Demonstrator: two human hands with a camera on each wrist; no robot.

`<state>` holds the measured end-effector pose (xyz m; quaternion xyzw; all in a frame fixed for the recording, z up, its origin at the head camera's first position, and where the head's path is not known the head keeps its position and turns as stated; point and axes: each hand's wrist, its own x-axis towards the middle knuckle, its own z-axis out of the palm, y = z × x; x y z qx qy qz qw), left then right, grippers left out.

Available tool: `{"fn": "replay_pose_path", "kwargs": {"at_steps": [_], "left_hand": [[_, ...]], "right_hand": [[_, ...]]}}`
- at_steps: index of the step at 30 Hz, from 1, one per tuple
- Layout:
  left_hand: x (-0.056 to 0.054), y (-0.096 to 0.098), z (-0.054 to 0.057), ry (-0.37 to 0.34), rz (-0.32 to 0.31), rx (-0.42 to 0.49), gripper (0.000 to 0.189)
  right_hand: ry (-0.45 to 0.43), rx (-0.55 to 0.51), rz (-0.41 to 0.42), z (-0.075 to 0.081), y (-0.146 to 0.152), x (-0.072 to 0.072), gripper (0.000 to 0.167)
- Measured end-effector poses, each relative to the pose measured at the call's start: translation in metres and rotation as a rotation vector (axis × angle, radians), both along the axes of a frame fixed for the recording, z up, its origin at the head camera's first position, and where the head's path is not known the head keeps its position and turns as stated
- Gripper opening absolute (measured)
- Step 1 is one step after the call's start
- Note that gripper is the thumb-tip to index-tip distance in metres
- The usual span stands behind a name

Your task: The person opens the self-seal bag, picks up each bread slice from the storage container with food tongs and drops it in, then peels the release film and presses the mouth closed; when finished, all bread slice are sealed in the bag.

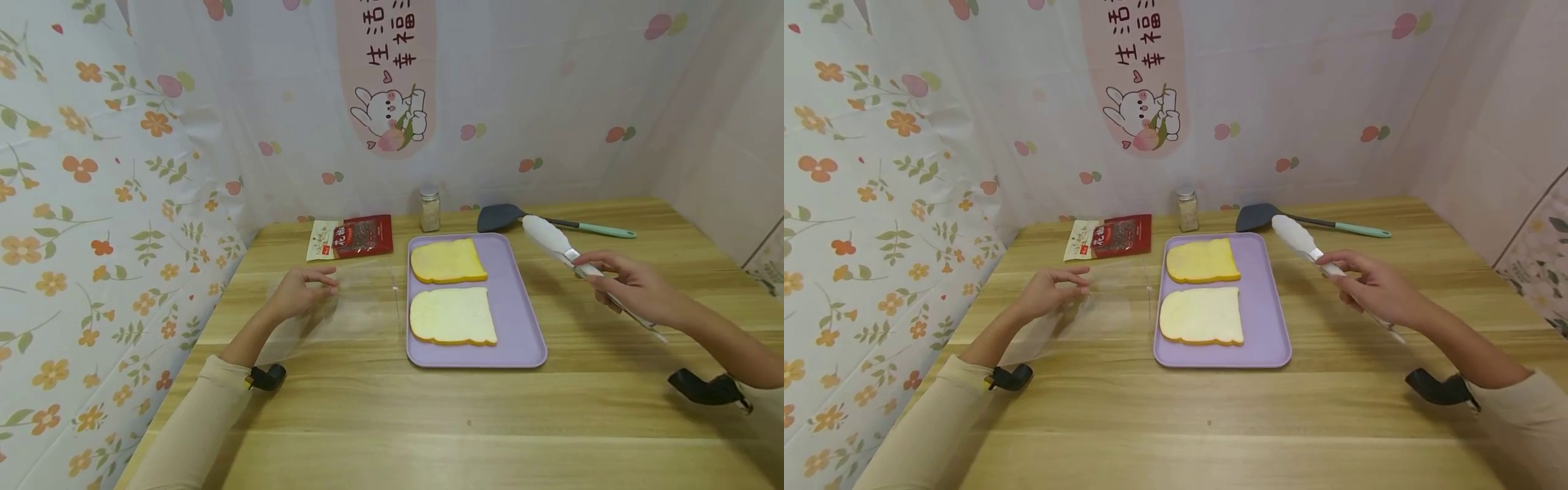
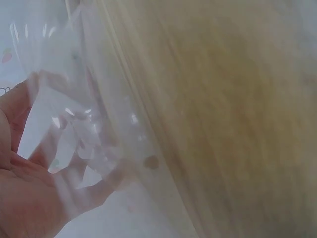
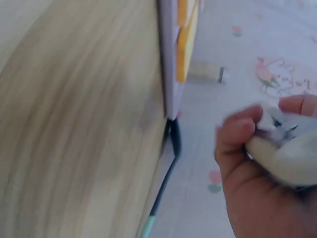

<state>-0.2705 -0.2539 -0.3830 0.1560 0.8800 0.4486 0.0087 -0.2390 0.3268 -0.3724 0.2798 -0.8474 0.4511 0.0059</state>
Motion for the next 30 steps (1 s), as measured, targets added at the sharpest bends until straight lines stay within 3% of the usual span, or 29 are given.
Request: {"fn": "replay_pose_path", "kwargs": {"at_steps": [6, 11, 19, 23, 30], "left_hand": [[-0.001, 0.002, -0.001, 0.016, -0.028, -0.021, 0.019], [0.000, 0.001, 0.000, 0.011, -0.004, -0.032, 0.016], [0.000, 0.002, -0.001, 0.006, -0.036, -0.014, 0.016], [-0.001, 0.001, -0.002, 0.014, -0.035, -0.036, 0.016], [0.000, -0.002, -0.002, 0.011, -0.026, -0.032, 0.017]], "right_hand": [[-0.225, 0.082, 0.248, 0.022, -0.008, 0.011, 0.033], [-0.393, 0.158, 0.364, 0.037, -0.014, 0.009, 0.035], [-0.618, 0.224, 0.426, 0.050, -0.010, -0.004, 0.038], [-0.667, 0.243, 0.464, 0.058, -0.013, -0.011, 0.039], [-0.743, 0.355, 0.438, 0.074, -0.029, -0.025, 0.036]]}}
